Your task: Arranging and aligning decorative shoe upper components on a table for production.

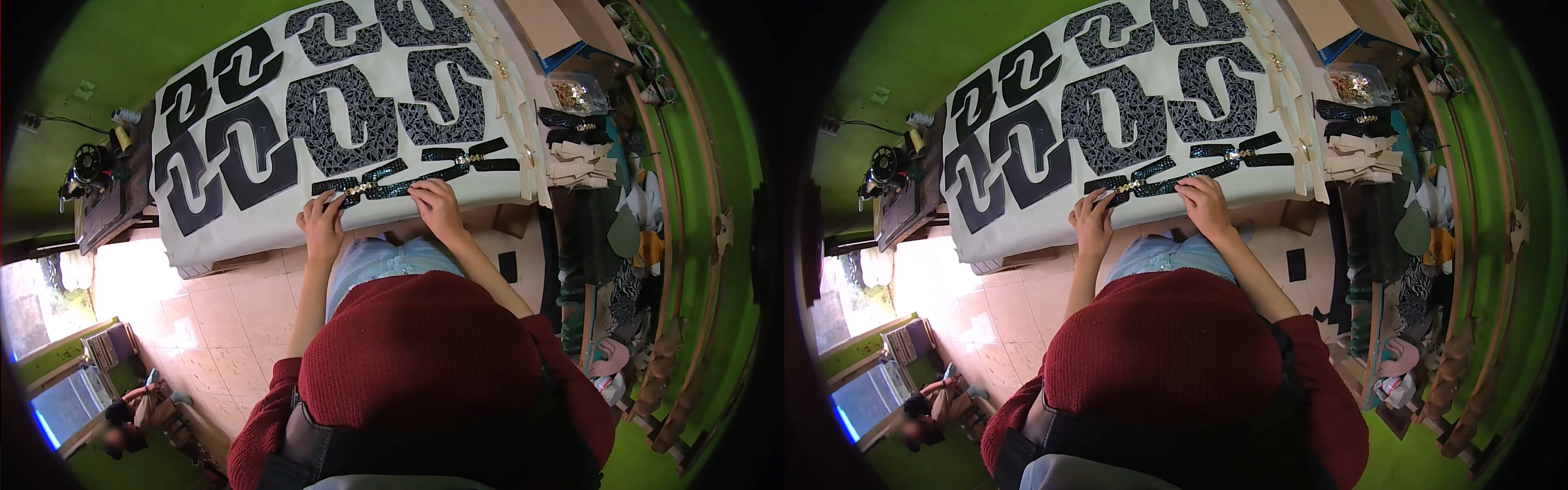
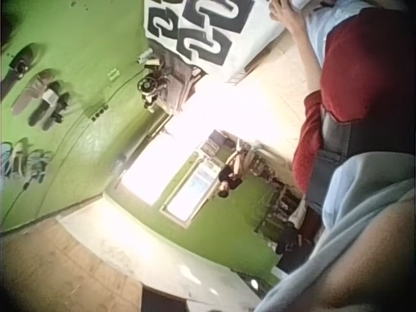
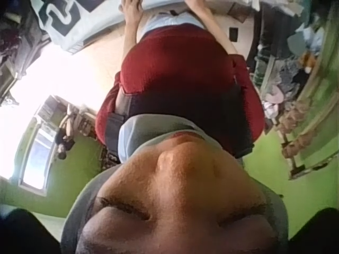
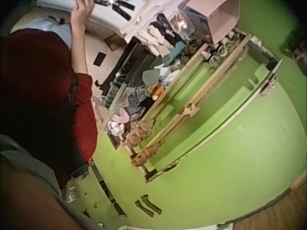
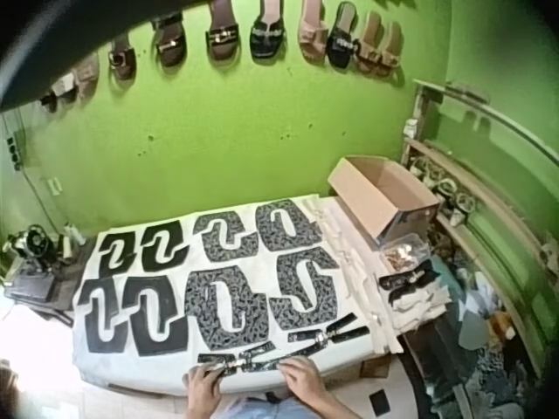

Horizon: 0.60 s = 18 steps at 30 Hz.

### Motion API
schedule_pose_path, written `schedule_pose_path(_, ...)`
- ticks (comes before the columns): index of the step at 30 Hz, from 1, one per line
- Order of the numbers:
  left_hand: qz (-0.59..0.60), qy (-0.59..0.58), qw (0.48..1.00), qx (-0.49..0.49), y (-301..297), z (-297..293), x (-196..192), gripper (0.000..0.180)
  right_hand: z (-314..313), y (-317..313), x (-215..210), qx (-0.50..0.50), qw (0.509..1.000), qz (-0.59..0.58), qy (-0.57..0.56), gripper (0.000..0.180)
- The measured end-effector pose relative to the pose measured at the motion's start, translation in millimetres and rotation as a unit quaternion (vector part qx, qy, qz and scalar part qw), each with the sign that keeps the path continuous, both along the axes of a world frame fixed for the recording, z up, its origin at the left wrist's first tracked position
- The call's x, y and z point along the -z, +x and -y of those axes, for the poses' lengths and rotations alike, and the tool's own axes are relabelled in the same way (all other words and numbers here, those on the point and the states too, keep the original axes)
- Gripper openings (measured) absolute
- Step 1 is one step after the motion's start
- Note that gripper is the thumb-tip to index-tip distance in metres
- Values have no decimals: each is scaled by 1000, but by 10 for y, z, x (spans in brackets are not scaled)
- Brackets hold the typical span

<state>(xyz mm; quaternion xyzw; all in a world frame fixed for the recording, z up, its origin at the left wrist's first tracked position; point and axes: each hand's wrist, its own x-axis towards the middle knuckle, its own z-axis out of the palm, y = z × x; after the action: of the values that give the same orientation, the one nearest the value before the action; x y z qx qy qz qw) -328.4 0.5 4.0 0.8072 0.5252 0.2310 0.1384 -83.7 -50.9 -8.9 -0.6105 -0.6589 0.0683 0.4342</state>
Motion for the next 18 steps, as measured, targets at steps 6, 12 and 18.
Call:
schedule_pose_path(6, -23, -17, 999, -15, -68, -30, -8, 35, -52, -56, 27, -9, 1000, 21, 4, 14)
schedule_pose_path(12, -6, 2, 1000, -9, -94, -33, 41, 32, 5, -92, 28, -1, 999, 33, -6, 14)
schedule_pose_path(18, 14, 15, 1000, 11, -106, -33, 7, 30, 48, -66, 7, -2, 999, 32, -6, 15)
